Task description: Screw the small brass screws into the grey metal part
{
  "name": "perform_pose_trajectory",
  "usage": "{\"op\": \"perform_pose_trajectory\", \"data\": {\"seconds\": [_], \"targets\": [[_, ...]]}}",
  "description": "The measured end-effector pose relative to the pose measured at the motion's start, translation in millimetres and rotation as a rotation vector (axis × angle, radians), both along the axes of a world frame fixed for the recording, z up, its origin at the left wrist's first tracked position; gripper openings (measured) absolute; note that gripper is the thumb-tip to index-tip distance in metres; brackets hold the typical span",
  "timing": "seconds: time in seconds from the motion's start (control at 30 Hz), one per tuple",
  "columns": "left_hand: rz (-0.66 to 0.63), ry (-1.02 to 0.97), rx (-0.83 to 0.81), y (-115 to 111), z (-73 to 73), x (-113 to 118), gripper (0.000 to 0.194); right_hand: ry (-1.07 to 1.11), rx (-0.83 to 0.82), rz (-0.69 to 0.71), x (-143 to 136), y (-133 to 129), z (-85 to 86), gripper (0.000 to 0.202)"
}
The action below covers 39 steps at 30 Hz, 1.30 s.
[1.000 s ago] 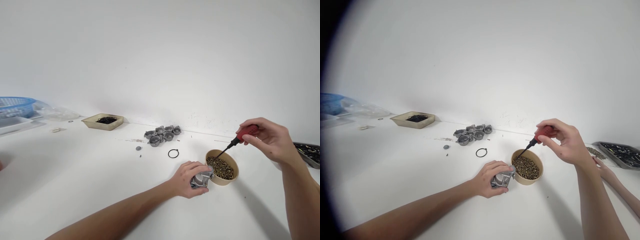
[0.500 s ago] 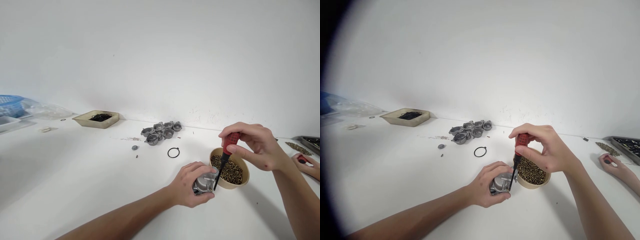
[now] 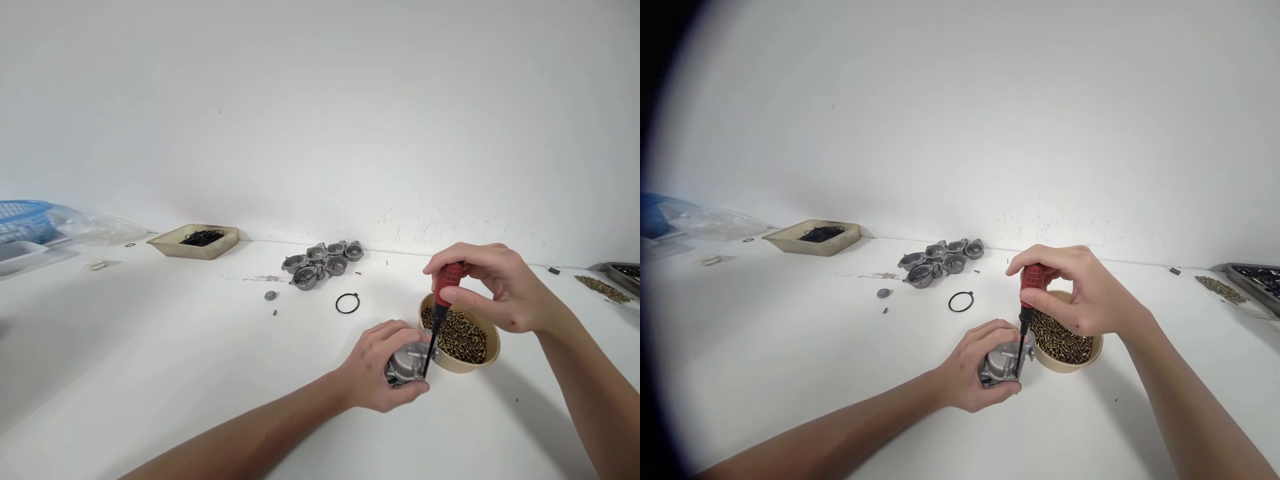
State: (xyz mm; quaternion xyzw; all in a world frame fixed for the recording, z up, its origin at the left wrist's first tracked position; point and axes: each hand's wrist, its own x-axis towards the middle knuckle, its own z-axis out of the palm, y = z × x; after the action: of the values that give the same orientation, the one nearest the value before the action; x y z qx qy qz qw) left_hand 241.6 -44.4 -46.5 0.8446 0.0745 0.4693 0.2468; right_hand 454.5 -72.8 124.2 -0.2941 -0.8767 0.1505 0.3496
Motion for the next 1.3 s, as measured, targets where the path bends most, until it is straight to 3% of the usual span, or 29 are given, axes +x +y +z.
{"op": "perform_pose_trajectory", "data": {"seconds": [0.7,1.03,1.3], "targets": [[-0.017,-0.026,0.064,2.7,-3.4,-0.6,0.05,0.058,-0.153,0.114,7.3,5.6,-3.3,0.014],[-0.042,-0.029,0.059,3.6,-1.4,-1.3,0.051,0.05,-0.137,0.206,5.3,-2.1,-0.9,0.014],[-0.044,-0.053,0.093,3.9,-0.7,0.6,0.051,0.041,-0.112,0.191,6.9,0.1,0.9,0.013]]}}
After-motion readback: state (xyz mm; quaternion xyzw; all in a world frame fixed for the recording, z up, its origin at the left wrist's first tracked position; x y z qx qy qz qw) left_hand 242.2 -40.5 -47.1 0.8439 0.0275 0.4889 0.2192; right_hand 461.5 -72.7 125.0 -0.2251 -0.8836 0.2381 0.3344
